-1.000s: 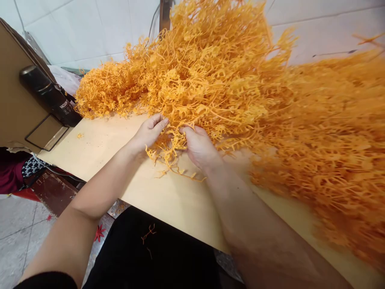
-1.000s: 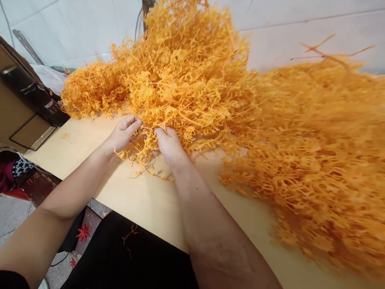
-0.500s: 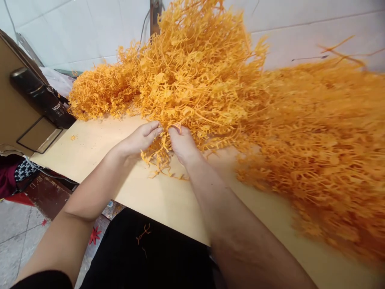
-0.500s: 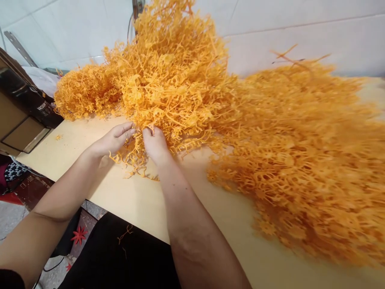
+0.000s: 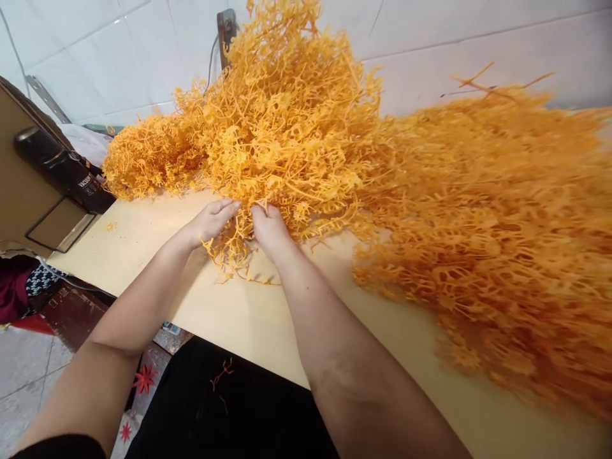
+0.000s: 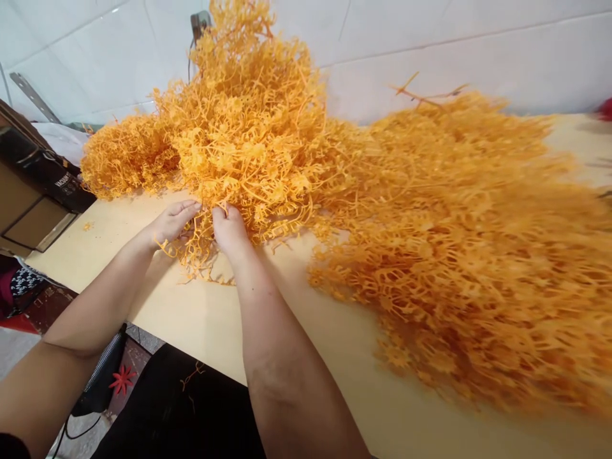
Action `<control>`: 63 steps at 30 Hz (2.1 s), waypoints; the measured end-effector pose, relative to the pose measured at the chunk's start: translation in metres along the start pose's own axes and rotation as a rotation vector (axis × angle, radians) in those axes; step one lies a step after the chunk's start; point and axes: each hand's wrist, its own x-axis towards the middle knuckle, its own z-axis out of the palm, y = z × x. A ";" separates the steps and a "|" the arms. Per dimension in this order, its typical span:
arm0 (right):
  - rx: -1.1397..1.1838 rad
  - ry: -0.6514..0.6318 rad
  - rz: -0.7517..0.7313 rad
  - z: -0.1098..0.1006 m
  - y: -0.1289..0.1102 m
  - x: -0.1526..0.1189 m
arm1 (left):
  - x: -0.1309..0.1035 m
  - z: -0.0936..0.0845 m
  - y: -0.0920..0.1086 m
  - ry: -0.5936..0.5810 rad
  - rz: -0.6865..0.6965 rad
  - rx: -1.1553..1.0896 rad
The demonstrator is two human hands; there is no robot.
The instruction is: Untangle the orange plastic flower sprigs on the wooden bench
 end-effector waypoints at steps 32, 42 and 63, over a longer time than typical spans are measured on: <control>-0.048 0.001 -0.018 -0.008 -0.005 -0.003 | 0.013 0.003 0.010 0.092 0.151 0.314; -0.087 0.000 -0.098 -0.007 -0.002 -0.001 | 0.032 -0.001 -0.008 0.170 0.197 0.515; 0.258 -0.077 0.011 -0.011 -0.007 -0.009 | 0.002 -0.019 0.011 0.106 0.349 0.768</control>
